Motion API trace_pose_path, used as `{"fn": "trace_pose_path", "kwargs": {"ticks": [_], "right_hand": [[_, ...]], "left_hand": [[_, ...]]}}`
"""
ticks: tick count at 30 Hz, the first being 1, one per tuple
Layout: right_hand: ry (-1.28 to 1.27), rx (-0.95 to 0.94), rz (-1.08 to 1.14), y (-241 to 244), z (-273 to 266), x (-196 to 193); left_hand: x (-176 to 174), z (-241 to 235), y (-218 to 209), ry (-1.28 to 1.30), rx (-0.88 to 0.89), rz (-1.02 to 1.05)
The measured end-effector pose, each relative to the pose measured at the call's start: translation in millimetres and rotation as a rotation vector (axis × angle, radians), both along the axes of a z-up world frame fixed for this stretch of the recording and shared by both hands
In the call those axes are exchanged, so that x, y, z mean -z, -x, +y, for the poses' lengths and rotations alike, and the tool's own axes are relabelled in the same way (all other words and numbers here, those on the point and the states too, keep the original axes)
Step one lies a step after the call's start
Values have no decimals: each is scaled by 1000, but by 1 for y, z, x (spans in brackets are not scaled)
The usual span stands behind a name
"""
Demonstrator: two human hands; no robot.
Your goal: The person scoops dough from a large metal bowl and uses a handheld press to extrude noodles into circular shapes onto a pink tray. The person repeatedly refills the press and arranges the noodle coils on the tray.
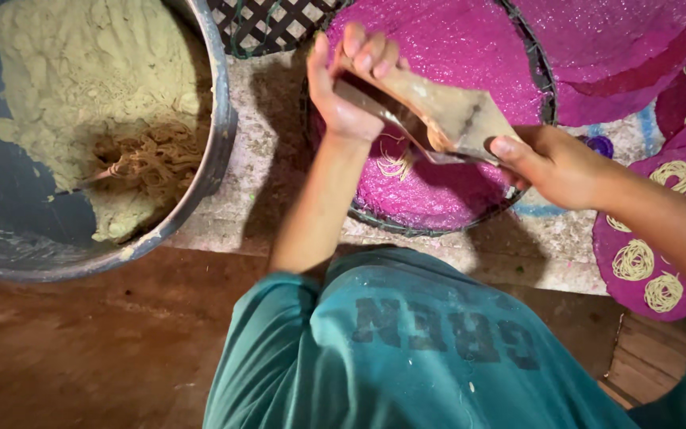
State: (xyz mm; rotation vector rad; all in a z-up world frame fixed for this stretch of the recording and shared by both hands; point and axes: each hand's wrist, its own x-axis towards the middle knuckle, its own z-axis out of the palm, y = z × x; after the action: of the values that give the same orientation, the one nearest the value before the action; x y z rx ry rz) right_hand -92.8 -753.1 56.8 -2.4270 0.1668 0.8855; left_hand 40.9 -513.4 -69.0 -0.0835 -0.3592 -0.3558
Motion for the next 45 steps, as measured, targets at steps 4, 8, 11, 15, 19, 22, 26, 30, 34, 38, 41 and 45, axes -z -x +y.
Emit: {"fn": "trace_pose_path", "kwargs": {"ticks": [4, 8, 11, 15, 19, 22, 26, 30, 34, 38, 41, 45], "right_hand": [[-98, -22, -100, -2, 23, 8], [-154, 25, 38, 13, 31, 7], [0, 45, 127, 17, 17, -12], [27, 73, -29, 6, 11, -23], [-26, 90, -122, 5, 31, -4], [-215, 54, -101, 15, 39, 4], [-57, 117, 99, 19, 22, -7], [52, 183, -19, 13, -2, -7], [-170, 137, -145, 11, -13, 9], [-208, 111, -146, 16, -22, 20], [-203, 111, -203, 12, -21, 28], [-201, 169, -297, 6, -15, 46]], "left_hand": [[-13, 22, -19, 21, -52, -199], [-17, 37, 6, -64, -44, -84], [-20, 14, 20, 4, -16, -25], [-29, -3, 6, -51, -37, 80], [-35, 21, -11, -112, -99, -60], [-29, 38, 5, -190, -110, -4], [-15, 11, 26, -122, -76, 146], [-11, -23, 9, -29, -38, 152], [-17, -11, -6, -185, 89, 212], [-5, 4, 11, -1083, 370, 119], [16, 4, 25, -1548, 593, 1], [47, 9, 31, -1603, 482, -188]]}}
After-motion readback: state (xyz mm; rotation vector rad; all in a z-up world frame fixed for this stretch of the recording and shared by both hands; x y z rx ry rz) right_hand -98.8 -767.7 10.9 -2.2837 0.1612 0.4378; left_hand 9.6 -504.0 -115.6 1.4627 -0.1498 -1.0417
